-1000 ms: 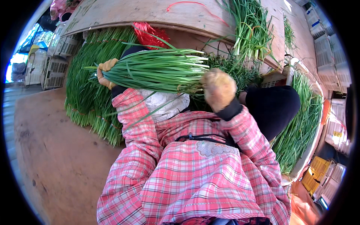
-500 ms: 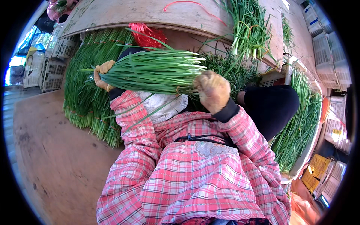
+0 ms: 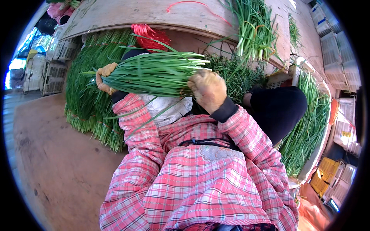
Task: The person bundles green onions by hand, selecting stalks from a plastic crate, cleaning them, and tying them together with a red plastic ribbon.
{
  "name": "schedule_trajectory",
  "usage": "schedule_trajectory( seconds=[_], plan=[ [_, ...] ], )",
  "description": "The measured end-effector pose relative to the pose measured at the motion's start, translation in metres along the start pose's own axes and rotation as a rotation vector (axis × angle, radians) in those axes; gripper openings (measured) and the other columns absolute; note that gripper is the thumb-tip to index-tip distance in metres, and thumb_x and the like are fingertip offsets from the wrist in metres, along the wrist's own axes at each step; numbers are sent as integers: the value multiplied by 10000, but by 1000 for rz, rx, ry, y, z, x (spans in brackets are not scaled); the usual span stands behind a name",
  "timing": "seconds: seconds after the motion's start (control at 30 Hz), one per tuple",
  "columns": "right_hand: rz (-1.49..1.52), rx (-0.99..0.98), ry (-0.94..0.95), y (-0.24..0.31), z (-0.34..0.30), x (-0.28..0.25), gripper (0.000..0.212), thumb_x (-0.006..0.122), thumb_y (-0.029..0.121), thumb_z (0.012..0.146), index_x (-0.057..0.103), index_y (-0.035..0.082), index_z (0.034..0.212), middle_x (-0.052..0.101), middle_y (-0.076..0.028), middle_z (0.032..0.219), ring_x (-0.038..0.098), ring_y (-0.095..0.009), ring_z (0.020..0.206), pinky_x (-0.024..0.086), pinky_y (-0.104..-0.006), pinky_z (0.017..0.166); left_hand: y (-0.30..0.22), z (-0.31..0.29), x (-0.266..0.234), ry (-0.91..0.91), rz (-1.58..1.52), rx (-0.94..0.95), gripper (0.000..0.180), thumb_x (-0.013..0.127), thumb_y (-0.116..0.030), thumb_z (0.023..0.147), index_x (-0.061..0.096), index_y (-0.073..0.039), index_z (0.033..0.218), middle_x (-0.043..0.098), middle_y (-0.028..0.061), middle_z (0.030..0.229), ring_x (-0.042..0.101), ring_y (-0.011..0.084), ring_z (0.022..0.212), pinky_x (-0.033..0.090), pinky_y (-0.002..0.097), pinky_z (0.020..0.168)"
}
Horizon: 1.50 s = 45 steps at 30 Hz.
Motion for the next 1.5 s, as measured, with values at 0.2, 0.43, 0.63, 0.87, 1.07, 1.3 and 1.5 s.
schedule_trajectory(
  seconds=[0.2,0.43,0.63,0.87,1.07,1.3,1.5],
  plan=[
    [-363,266,-12,-60,-45,-18,117,632,176,766,560,83,764,567,-97,722,585,-276,632,471,-363,541,-8,-4,-4,10,29,74,196,459,-179,785,426,-107,606,321,-35,532,350,119,510,297,286,558],
    [-159,153,-56,-26,-33,-53,187,683,221,744,629,107,882,616,-68,846,590,-272,724,467,-387,641,-13,-5,-2,105,39,34,211,449,-182,785,403,-107,593,317,-32,533,328,120,508,290,282,555],
    [-164,-12,85,-22,5,-3,239,615,323,774,627,101,863,601,-86,793,560,-278,816,414,-400,719,-2,2,0,-22,22,38,209,447,-178,786,400,-113,593,297,-35,531,316,116,506,281,282,556],
    [-19,-59,100,-46,-49,-34,82,575,110,722,571,107,804,595,-57,706,592,-252,634,458,-366,571,-3,0,-1,71,81,17,200,456,-187,783,396,-119,605,281,-43,524,306,114,497,280,283,562],
    [-78,11,73,-20,-40,-48,160,692,195,723,625,115,844,611,-60,771,579,-268,649,459,-359,601,-11,-8,3,31,36,5,218,476,-177,770,364,-130,589,295,-40,519,305,114,502,279,285,554],
    [-117,-2,-83,-12,-20,-12,128,675,145,724,599,94,813,607,-73,805,582,-282,691,457,-372,603,1,11,-1,147,164,-20,261,436,-160,785,330,-139,547,319,-16,533,309,135,513,298,312,577],
    [-323,307,37,-66,-62,-29,98,644,172,748,583,100,769,608,-88,718,595,-287,582,471,-386,519,-12,-4,-6,73,-52,6,226,448,-217,799,334,-150,615,233,-42,539,246,117,503,247,296,559]
  ],
)
Point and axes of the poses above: each hand's wrist, its own z-axis towards the middle knuckle, its own x-axis out of the palm, y = z × x, the point moved 3 cm from there along z, towards the middle knuckle
